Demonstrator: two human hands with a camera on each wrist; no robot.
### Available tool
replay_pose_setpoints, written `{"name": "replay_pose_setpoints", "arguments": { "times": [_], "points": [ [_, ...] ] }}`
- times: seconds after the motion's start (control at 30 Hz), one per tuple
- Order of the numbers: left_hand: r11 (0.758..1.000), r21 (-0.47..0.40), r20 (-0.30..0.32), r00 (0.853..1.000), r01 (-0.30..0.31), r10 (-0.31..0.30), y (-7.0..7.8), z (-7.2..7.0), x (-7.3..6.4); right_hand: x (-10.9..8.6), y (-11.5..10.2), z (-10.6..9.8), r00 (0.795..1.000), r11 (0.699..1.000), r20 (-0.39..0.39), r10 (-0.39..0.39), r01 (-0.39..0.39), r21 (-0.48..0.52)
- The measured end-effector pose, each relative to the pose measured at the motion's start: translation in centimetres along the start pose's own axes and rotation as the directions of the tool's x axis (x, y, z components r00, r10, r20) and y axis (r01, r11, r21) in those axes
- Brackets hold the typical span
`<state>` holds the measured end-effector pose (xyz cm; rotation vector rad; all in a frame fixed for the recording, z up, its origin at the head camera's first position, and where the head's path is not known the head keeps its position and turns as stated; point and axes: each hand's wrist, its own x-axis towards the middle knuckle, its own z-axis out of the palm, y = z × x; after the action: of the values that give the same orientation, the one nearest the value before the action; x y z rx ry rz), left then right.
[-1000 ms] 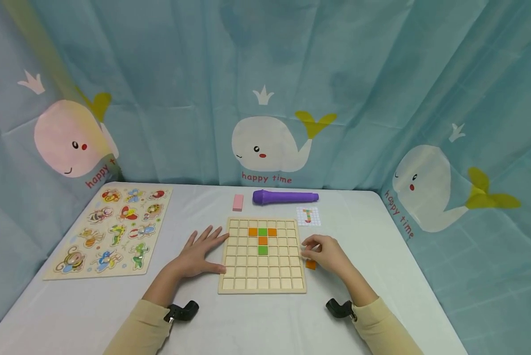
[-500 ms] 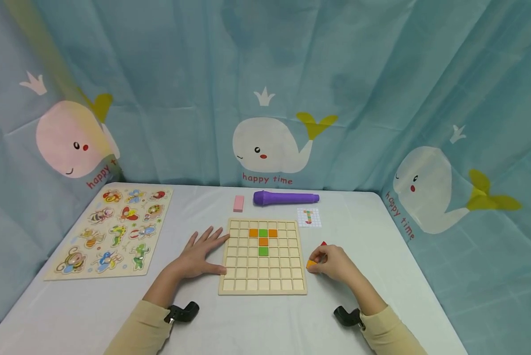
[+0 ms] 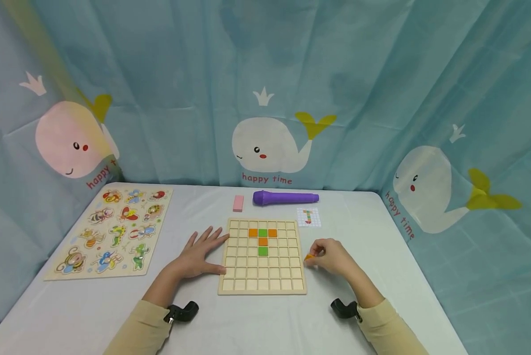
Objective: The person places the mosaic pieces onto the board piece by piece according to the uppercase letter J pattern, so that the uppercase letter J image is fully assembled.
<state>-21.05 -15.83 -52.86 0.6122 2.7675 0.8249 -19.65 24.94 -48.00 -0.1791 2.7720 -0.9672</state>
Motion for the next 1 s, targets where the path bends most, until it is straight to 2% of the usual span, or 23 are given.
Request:
{"name": "replay_pose_setpoints", "arguments": {
  "times": [0.47,0.73,1.0],
  "points": [
    [1.0,-0.005,-0.006,1.0,-0.013,0.013,-0.1,0.0,0.0,1.9,-2.8,0.6,0.995,0.991,-0.004,-0.095,0.095,0.095],
    [1.0,-0.006,-0.004,1.0,-0.012,0.012,-0.1,0.0,0.0,2.7,-4.1,1.8,0.986,0.983,0.007,-0.169,0.168,0.078],
    [1.0,-0.007,0.0,1.0,-0.01,0.01,-0.1,0.0,0.0,2.9,-5.4,3.9,0.976,0.977,0.066,-0.207,0.203,0.066]
  ]
}}
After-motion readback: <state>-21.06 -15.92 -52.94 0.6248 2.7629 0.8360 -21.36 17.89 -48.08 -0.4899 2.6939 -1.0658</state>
